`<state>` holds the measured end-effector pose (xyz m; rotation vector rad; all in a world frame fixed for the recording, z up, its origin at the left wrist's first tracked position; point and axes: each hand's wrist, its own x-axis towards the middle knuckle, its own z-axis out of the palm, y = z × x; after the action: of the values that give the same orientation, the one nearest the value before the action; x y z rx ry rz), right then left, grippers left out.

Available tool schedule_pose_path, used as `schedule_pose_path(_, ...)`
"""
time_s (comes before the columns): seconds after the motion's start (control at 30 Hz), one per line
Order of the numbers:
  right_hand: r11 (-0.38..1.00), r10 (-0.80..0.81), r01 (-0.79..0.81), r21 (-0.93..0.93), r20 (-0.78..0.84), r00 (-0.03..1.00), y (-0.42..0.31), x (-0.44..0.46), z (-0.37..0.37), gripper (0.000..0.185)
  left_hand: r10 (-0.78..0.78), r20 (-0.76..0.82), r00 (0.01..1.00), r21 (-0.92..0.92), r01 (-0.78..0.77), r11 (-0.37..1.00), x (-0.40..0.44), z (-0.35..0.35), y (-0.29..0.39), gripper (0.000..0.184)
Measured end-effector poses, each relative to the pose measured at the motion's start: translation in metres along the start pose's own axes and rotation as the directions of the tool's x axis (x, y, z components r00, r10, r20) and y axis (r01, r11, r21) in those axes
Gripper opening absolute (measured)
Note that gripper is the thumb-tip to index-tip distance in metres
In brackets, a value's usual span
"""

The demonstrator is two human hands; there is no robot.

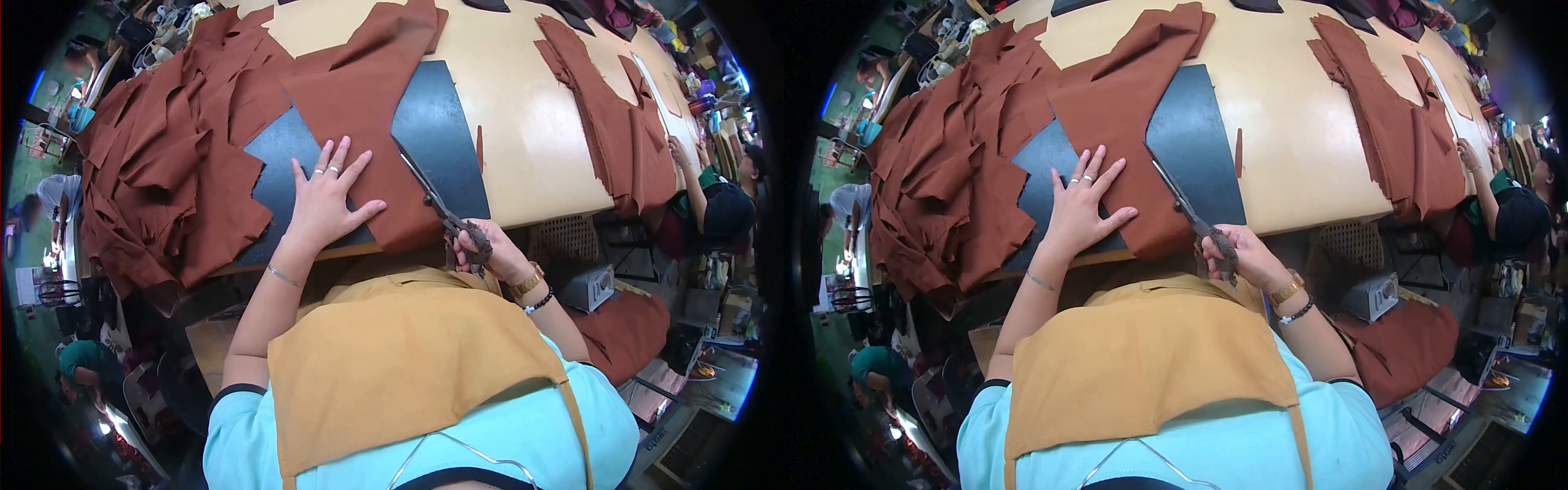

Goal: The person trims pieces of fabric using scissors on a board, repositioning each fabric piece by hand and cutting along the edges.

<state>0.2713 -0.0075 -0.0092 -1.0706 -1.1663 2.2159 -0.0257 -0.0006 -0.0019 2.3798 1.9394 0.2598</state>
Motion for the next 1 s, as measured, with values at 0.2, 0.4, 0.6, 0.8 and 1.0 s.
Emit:
schedule_pose_path(0.2,0.999,0.034,-0.034,-0.012,-0.017,0.999,0.000,-0.004,-0.002,0.020,-0.017,-0.002,1.000,0.001,0.017,1.000,0.000,-0.004,0.003,0.074)
schedule_pose_path(0.4,0.995,-0.032,0.034,0.089,-0.015,0.999,0.009,-0.008,-0.005,0.027,-0.028,-0.100,0.995,-0.094,0.019,0.995,0.048,-0.009,-0.018,0.060)
schedule_pose_path(0.6,0.970,-0.158,0.179,0.163,-0.136,0.978,0.008,-0.022,-0.025,0.037,-0.053,-0.144,0.988,-0.023,0.050,0.998,0.125,-0.003,-0.063,0.067)
schedule_pose_path(0.8,0.900,-0.217,0.288,0.328,-0.237,0.947,-0.038,-0.004,-0.048,0.040,-0.216,-0.104,0.971,0.023,0.220,0.975,0.088,0.024,-0.061,0.081)
schedule_pose_path(1.0,0.941,-0.339,0.326,-0.092,-0.304,0.890,-0.086,0.045,-0.065,0.034,-0.421,-0.096,0.902,0.124,0.431,0.894,0.007,0.012,-0.043,0.083)
